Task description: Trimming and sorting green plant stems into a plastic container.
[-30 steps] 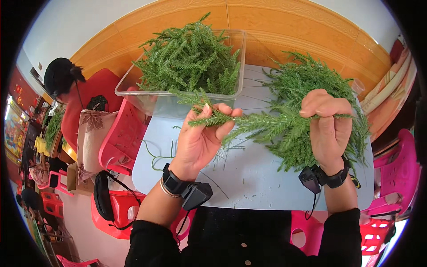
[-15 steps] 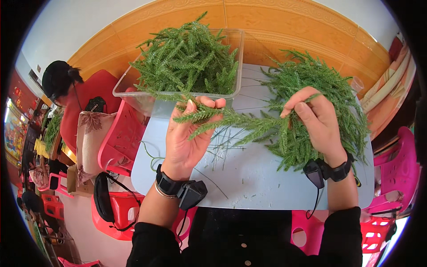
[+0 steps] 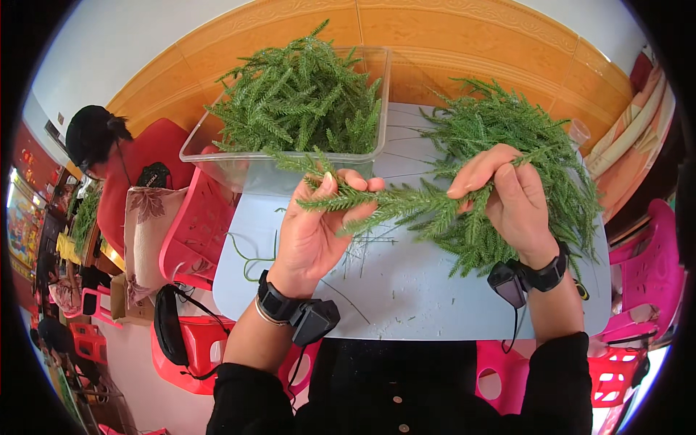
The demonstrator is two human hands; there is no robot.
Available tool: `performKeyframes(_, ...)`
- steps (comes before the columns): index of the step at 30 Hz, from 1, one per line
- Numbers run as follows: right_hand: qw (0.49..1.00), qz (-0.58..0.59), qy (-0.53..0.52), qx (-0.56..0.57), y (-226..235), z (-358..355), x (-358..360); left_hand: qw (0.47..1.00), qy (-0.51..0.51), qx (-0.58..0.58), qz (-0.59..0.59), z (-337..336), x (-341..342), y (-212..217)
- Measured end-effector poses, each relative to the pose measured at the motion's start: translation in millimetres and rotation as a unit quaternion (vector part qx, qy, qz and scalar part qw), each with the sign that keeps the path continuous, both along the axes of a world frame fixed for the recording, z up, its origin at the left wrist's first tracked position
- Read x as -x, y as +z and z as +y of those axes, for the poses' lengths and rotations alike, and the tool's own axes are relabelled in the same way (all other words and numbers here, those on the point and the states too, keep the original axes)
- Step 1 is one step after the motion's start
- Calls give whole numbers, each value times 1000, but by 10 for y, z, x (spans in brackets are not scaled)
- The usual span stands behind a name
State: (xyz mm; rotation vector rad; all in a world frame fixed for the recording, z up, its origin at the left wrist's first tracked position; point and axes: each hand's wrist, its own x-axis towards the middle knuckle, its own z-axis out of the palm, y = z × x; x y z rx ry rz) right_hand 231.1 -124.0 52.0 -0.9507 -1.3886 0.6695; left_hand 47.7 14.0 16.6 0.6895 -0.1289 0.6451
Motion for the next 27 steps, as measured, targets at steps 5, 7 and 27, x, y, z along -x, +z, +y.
performKeyframes(5,999,9,15,32,20,-10,12,998,5,-63,10,7,32,35)
performKeyframes(7,993,-5,44,110,40,-24,-11,995,-3,-97,33,16,41,39)
performKeyframes(27,981,168,30,-90,-9,71,36,994,52,-76,61,13,20,49)
